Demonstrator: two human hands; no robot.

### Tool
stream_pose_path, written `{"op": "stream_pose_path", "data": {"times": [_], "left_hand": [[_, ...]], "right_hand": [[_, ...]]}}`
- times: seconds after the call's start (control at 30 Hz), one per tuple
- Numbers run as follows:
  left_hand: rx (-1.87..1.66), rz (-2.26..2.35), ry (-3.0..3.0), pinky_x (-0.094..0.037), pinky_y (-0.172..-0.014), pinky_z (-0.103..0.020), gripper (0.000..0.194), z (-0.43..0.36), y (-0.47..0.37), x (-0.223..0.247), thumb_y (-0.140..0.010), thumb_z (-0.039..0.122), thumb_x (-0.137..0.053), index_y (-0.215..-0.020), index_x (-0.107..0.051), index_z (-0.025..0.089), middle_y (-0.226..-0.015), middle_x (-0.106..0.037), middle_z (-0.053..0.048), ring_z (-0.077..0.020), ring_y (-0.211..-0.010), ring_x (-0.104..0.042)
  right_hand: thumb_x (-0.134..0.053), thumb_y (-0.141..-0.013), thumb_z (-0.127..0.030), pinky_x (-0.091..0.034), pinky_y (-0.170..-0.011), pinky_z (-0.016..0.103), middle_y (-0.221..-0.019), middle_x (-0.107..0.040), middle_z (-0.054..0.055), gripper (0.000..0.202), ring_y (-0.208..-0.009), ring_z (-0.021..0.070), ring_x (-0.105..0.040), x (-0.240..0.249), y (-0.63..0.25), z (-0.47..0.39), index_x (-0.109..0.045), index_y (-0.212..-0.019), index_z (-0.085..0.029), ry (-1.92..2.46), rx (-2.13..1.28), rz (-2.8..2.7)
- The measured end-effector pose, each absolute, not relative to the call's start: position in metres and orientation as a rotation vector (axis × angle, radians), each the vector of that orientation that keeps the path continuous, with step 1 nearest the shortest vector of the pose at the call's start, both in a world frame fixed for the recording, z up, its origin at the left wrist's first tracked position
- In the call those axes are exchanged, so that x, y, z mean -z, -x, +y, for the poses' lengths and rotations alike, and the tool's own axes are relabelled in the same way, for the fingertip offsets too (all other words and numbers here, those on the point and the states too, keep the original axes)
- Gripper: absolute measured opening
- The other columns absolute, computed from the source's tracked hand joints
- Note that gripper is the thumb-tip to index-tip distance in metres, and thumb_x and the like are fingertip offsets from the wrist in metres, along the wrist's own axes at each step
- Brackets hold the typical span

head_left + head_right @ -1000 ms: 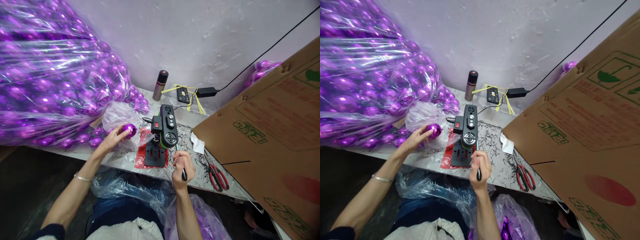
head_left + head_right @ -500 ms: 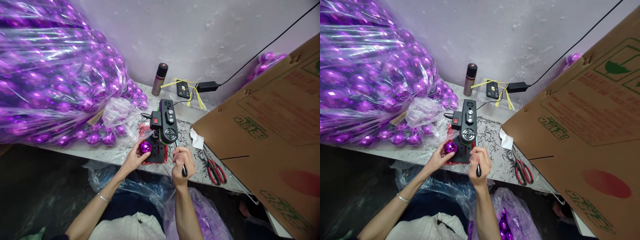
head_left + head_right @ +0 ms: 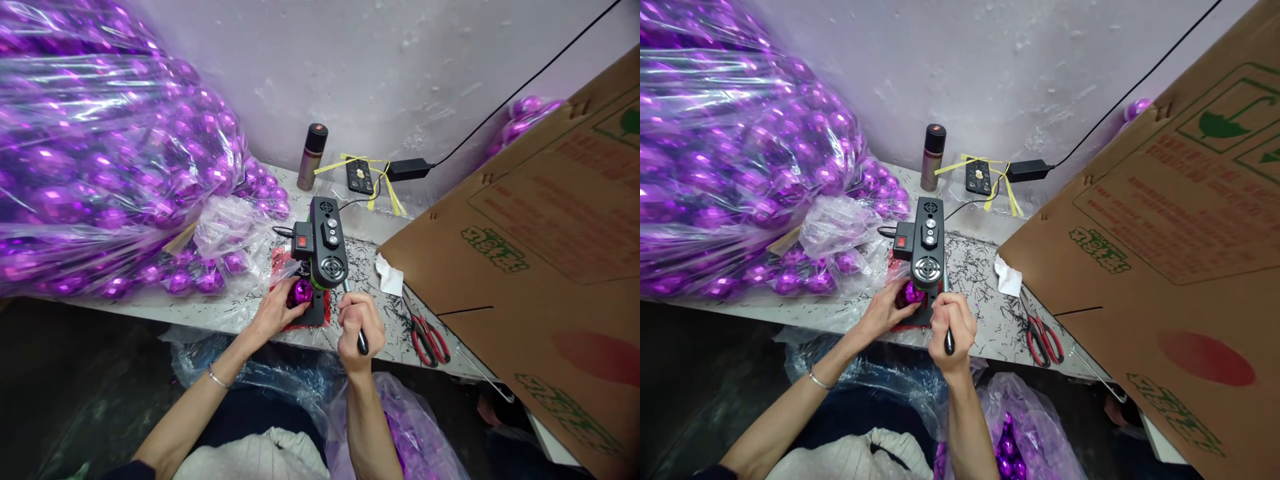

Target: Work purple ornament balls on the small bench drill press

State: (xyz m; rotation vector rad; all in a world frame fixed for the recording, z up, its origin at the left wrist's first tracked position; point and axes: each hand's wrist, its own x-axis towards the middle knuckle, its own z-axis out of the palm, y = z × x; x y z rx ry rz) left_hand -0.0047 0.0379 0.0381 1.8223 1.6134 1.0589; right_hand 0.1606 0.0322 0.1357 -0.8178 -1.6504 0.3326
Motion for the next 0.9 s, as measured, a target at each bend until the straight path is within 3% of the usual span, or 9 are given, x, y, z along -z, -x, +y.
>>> {"op": "stream_pose_path", "data": {"times": [0.37, 0.57, 0.9], "left_hand": [[-0.939, 1.712, -1.899, -0.053, -0.084, -0.045, 0.056, 0.045, -0.003, -0.043, -0.076, 0.041, -0.074, -0.125, -0.058, 0.020, -0.108, -0.064, -0.011, -0.0315, -0.097, -0.064], [-1.122, 1.626, -1.868, -0.044, -0.102, -0.046, 0.059, 0.047, -0.012, -0.025, -0.080, 0.041, -0.072, -0.133, -0.052, 0.024, -0.128, -0.056, -0.011, -0.0302, -0.120, -0.054], [-1.258, 1.590, -1.797, -0.046, -0.102, -0.047, 0.057, 0.041, -0.013, -0.011, -0.083, 0.049, -0.068, -0.130, -0.053, 0.020, -0.126, -0.063, -0.013, -0.0305, -0.120, -0.058]], "right_hand": [[-0.044, -0.092, -0.008, -0.041, -0.057, 0.029, -0.069, -0.053, 0.000, 0.029, -0.067, 0.0147, -0.055, -0.142, -0.160, 0.033, -0.049, -0.067, -0.021, 0.817, -0.332, -1.663], [-0.044, -0.092, -0.009, -0.041, -0.057, 0.029, -0.069, -0.053, 0.000, 0.028, -0.068, 0.0152, -0.055, -0.142, -0.161, 0.032, -0.049, -0.068, -0.021, 0.831, -0.332, -1.674], [-0.041, -0.095, -0.016, -0.043, -0.058, 0.030, -0.071, -0.055, 0.001, 0.028, -0.066, 0.0150, -0.056, -0.119, -0.159, 0.031, -0.050, -0.069, -0.021, 0.831, -0.314, -1.613]]}}
